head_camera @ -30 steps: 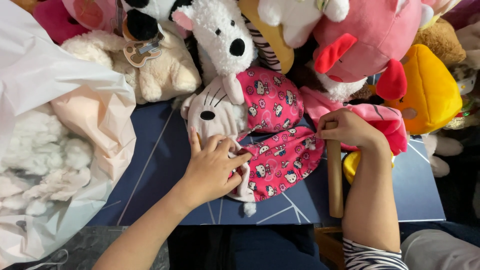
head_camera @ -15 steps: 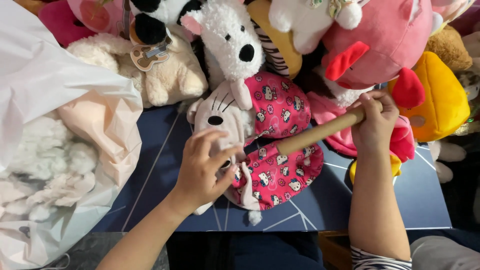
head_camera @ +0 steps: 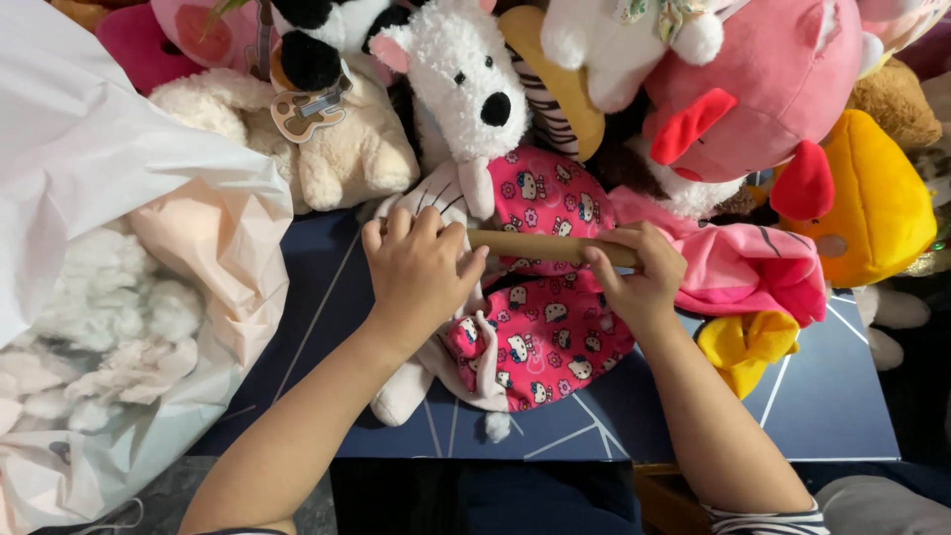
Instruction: Stuffing a neck pillow with fiberfill using a wooden dowel to pack it tightly.
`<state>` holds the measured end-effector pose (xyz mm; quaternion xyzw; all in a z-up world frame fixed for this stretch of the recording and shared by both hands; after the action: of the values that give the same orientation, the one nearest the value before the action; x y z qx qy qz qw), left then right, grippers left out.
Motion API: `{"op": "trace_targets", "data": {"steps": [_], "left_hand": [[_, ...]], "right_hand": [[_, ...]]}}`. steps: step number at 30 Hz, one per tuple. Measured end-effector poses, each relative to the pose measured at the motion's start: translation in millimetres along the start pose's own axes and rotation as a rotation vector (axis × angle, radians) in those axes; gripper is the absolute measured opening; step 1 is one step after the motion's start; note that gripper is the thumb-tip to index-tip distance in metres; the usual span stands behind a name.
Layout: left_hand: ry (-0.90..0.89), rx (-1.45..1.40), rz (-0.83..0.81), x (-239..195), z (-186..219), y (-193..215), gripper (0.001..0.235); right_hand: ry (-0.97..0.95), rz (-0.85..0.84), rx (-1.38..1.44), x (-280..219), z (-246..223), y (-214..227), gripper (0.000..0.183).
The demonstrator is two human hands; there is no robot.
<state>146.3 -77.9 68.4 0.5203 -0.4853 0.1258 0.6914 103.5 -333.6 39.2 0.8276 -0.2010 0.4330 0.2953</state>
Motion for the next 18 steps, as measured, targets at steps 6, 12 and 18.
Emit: {"op": "trace_targets", "data": {"steps": [6, 12, 18], "left_hand": [[0.021, 0.076, -0.137, 8, 0, -5, 0.042], [0.084, -0.1, -0.188, 2, -4, -7, 0.013], [0.409, -0.478, -0.264, 1, -19, -17, 0.015]], "right_hand": [[-0.057, 0.022, -0.021, 4, 20, 32, 0.024], [0.009, 0.029, -0.05, 13, 10, 34, 0.024], [0.017, -0.007, -0.078, 12, -3, 2, 0.021]]}}
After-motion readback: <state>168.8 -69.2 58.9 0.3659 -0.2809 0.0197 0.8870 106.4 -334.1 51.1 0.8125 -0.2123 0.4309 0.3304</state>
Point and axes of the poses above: each hand's wrist, its own x-axis towards the middle knuckle, its own y-axis out of the back of the hand, z = x × y, the point moved 7 cm from there along x, towards the middle knuckle, and after that the axes turned 1 degree about z, right-handed, at the moved point
